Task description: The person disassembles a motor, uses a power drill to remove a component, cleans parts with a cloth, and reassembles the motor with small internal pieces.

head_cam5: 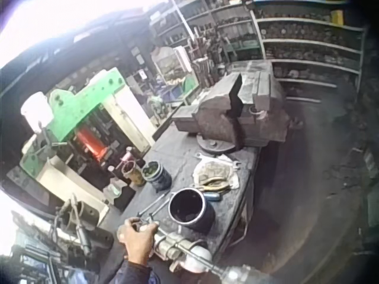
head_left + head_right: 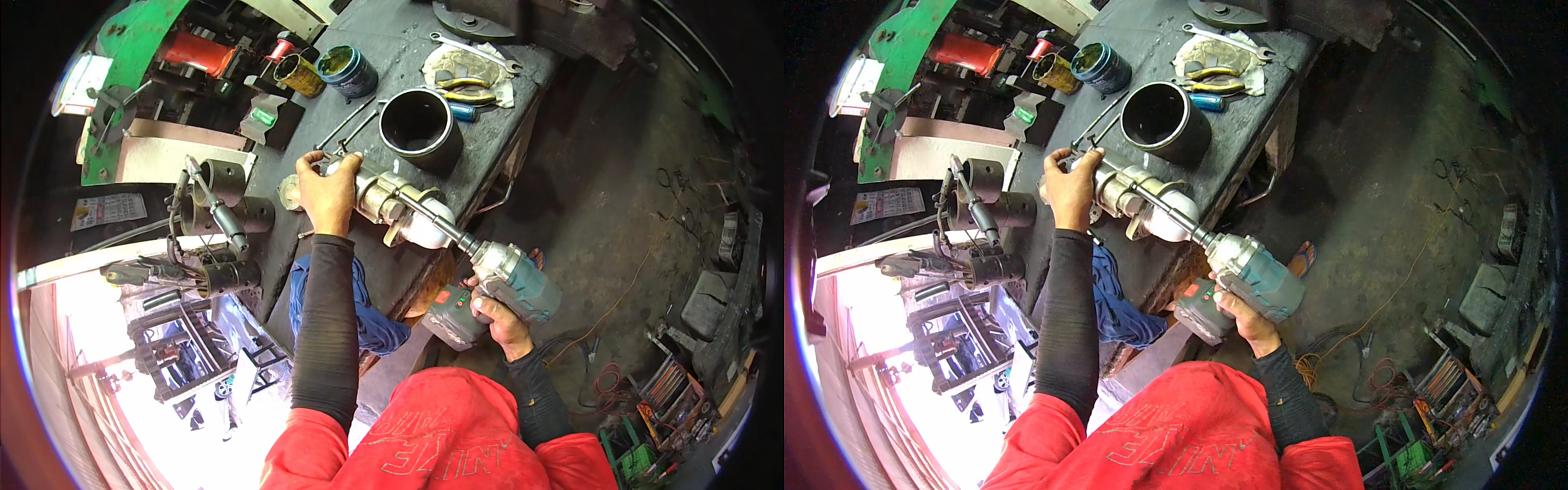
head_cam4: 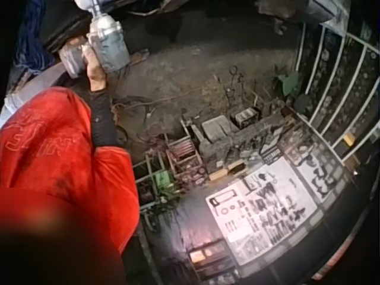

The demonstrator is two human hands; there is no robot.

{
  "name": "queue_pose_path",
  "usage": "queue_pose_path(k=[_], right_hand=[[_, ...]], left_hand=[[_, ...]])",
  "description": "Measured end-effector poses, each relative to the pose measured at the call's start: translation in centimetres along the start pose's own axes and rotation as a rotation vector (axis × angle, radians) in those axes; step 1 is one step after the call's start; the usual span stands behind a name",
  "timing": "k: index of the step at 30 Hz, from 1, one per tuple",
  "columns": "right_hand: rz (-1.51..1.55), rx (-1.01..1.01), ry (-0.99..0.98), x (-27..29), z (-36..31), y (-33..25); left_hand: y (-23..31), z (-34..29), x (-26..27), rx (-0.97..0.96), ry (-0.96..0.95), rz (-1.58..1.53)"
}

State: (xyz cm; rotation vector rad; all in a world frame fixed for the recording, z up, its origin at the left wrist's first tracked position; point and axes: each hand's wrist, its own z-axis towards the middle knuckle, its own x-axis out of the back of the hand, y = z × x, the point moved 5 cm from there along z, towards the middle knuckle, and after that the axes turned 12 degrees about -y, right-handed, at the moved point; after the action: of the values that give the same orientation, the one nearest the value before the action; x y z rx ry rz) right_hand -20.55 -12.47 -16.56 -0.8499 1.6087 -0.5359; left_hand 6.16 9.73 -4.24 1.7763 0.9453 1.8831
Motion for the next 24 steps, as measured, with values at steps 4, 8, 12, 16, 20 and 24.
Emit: queue_pose_path(k=[4, 8, 12, 16, 20, 24], right_hand=[[0.057, 0.013, -0.01, -0.5, -0.1, 0.0], [0.122, 0.092, -0.005, -1.3, -0.1, 0.0], [0.149, 0.079, 0.003, -1.9, -0.1, 0.6], [-0.017, 0.056, 0.017, -1.6, -0.7, 0.7], [-0.379, 0.164, 0.026, -0.4, -1.0, -0.2], [-0.152, 0.059, 0.024, 0.6, -1.0, 1.0]], left_hand=[[0.0, 0.3, -0.6, 0.038, -0.026, -0.072], [-0.7, 0.9, -0.8, 0.125, -0.108, -0.21], [-0.6, 1.0, -0.7, 0.144, -0.083, -0.216], [-0.3, 1.3, -0.9, 0.158, -0.091, -0.151], [-0.2, 1.0, -1.1, 0.172, -0.106, -0.285], [0.4, 0.4, -1.0, 0.178, -0.112, -0.338]])
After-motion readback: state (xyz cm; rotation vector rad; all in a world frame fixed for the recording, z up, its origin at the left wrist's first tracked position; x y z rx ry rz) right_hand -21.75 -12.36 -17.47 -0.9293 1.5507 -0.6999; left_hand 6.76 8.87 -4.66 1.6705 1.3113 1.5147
